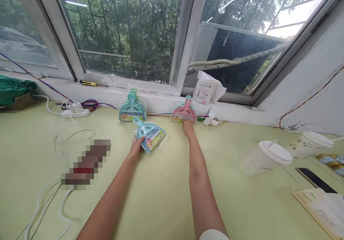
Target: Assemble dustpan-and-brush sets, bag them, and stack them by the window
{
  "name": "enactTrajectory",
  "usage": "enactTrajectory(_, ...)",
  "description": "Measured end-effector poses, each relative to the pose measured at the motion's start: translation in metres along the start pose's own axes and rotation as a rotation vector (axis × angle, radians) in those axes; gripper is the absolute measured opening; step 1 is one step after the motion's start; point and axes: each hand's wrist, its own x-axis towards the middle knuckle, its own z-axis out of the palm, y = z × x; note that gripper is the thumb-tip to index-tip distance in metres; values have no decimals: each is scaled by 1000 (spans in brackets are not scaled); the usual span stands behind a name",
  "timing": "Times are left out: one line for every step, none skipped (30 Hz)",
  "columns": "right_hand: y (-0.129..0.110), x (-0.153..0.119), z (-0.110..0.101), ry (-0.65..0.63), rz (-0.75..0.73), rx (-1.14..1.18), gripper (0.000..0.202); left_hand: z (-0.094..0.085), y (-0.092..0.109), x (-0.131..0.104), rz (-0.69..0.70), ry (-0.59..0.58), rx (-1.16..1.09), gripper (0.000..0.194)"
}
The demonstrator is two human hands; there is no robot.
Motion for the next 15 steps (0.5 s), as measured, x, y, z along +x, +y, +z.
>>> enactTrajectory(0, 0, 0, -11, 11, 2, 38, 0, 0, 0, 1, -1, 2, 40)
enactTrajectory(0, 0, -1, -26, 18, 5, 40, 0, -1, 1, 2, 0, 3, 40)
enactTrajectory(0, 0, -3, -41, 18, 8, 43, 0, -1, 1, 0, 2, 5, 40)
enactTrajectory(-1, 1, -5, -49, 16, 13, 45, 0, -2, 2, -3, 5, 6, 40)
enactTrajectory(-2, 1, -7, -53, 7, 17, 47, 0, -2, 3, -8, 8, 8, 40)
enactTrajectory(-3, 2, -10, -53, -3, 19, 48, 0, -3, 3, -14, 9, 10, 39)
enactTrajectory(-4, 4, -13, -47, -12, 20, 48, 0, -3, 5, -16, 7, 11, 39)
enactTrajectory(-6, 5, -17, -37, -19, 21, 47, -1, -4, 6, -14, 1, 9, 39)
enactTrajectory(-8, 6, -20, -25, -22, 20, 45, -1, -5, 7, -11, -7, 6, 40)
enactTrajectory(-9, 7, -23, -15, -24, 18, 41, -1, -6, 8, -7, -13, 2, 40)
enactTrajectory(-11, 7, -26, -6, -24, 16, 36, -2, -7, 10, -5, -16, -3, 40)
enactTrajectory(-14, 7, -29, 0, -26, 16, 33, -2, -8, 11, -2, -16, -7, 40)
enactTrajectory(-16, 5, -33, 1, -29, 22, 30, -2, -8, 12, 3, -14, -9, 40)
enactTrajectory(-20, 2, -36, 0, -32, 32, 29, -2, -9, 12, 11, -11, -10, 40)
enactTrajectory(-25, -2, -39, 1, -35, 49, 28, -2, -9, 13, 20, -11, -13, 41)
